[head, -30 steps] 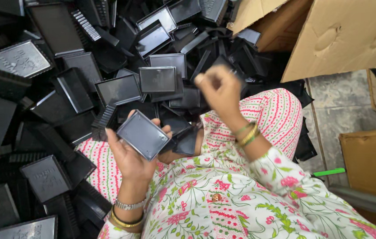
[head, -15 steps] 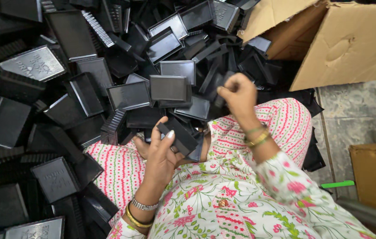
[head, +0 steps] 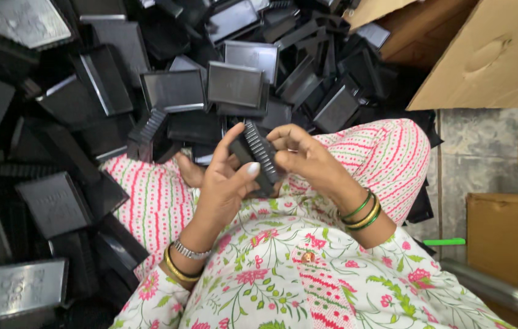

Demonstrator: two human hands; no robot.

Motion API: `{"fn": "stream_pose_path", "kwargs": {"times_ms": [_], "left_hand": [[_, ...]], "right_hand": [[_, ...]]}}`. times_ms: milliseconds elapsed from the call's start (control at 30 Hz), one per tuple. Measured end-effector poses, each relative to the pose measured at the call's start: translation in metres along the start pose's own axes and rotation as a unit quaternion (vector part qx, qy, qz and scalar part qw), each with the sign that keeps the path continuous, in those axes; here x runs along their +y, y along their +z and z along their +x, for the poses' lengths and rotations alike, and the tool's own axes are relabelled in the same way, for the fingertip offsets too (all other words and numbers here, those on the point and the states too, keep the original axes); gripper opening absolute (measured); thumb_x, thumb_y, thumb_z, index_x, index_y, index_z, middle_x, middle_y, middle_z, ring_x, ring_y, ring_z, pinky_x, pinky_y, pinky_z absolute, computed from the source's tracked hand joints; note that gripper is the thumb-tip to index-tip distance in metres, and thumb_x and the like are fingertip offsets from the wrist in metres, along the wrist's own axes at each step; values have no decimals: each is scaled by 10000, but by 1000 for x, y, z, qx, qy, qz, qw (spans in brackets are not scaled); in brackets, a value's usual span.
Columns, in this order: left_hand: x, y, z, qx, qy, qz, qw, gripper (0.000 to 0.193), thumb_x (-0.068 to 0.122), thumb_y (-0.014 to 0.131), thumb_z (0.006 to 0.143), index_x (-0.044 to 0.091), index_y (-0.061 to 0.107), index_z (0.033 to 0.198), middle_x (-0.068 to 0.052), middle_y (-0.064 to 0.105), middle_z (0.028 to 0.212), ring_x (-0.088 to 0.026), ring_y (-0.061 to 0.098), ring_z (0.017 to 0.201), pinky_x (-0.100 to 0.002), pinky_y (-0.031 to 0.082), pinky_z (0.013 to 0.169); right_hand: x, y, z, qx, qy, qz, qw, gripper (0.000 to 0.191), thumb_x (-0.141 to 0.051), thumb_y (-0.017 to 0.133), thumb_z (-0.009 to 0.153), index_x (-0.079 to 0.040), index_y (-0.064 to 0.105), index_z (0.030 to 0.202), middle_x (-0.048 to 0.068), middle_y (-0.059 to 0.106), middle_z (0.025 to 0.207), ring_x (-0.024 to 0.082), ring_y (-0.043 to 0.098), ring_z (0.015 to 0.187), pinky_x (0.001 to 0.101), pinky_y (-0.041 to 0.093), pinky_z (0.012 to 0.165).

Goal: The person sits on the floor among a large pile of black plastic boxes and repeatedly picks one up, fits its lid onto the base by pressing the edges, and tosses the closed box back onto the pile, working one box at a time.

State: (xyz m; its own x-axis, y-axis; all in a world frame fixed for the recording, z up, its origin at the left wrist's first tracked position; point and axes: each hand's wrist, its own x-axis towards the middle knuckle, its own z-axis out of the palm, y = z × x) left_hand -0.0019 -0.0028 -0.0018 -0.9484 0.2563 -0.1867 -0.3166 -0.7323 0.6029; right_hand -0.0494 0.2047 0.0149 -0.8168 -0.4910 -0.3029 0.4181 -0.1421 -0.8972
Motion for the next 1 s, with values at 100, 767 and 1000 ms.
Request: {"fn": "stream_pose_path", "kwargs": {"times_ms": [100,767,1000], "left_hand": [[-7,1,0,38,24,99,994,793,-42,691,939,73,326,1633,-160,595,1328,-203,627,1126,-349,559,896],[-16,-1,2,108,37,123,986,659,15,631,949,20,372,1555,-121,668,1182,-172,706,970,-297,632,777],[-17,-12,13,92,-21,160,983,555,293,556,1109,-71,511,1526,-227,675,1159,-229,668,773,-294,605,657]], "right_hand": [[9,-1,1,7,-33,-6,999,455,-88,721,919,15,539,1323,116,672,1227,160,666,1079,330,553,936],[-3,27,-21,-56,-175,-305,935,773,-161,749,904,45,367,1544,134,610,1360,132,597,1138,299,492,981],[-13,-12,-15,19,39,-170,985,320,-255,717,948,-6,679,1145,45,700,881,64,647,694,213,522,592]]}}
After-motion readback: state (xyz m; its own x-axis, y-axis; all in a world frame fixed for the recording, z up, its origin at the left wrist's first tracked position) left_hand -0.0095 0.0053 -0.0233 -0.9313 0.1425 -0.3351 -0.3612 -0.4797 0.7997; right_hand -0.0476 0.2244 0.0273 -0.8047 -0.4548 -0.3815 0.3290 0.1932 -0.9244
